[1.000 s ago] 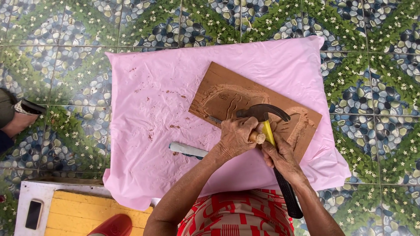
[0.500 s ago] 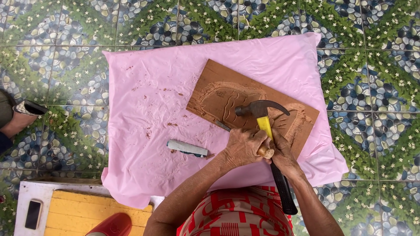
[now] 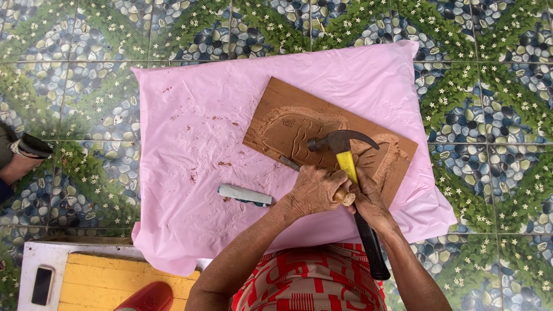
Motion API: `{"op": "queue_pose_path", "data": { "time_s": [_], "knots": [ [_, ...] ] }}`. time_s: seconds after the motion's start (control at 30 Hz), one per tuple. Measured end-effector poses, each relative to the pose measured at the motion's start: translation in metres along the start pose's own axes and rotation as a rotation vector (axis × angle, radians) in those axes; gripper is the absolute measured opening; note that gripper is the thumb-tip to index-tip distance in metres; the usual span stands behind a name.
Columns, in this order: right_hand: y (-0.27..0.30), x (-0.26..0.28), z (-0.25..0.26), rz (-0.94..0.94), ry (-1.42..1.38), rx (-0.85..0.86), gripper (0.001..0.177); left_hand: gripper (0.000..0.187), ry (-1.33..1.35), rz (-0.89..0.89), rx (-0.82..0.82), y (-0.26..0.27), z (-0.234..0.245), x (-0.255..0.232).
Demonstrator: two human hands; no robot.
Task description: The person carves a fish design into a wooden board using a hammer and chisel.
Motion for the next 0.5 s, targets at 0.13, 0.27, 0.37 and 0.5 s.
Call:
{"op": "queue_pose_path", "data": {
  "time_s": [0.13, 0.27, 0.37, 0.5],
  "knots": [
    [-0.002, -0.008, 0.002, 0.024, -0.001, 0.010, 0.029, 0.025, 0.025, -0.011, 0.029, -0.009, 0.013, -0.006],
    [-0.004, -0.003, 0.004, 0.019, -0.007, 0.013, 0.020, 0.022, 0.050, -0.055, 0.047, -0.011, 0.012, -0.010],
    [0.007, 0.032, -0.007, 0.007, -0.046, 0.005, 0.017, 0.027, 0.036, -0.116, 0.008, 0.006, -0.009, 0.006],
    [0.017, 0.042, -0.006, 0.030, -0.056, -0.001, 0.016, 0.030, 0.084, -0.136, 0.036, 0.018, -0.016, 0.019]
  ]
}}
Point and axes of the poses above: each hand's wrist, its own y-axis away from the middle knuckle, its own z-axis out of the back of the hand, x = y × z, the point moved 2 cm from there along -y, towards the middle knuckle, and after that the axes turned 9 degrees about -x, right-handed, at the moved point
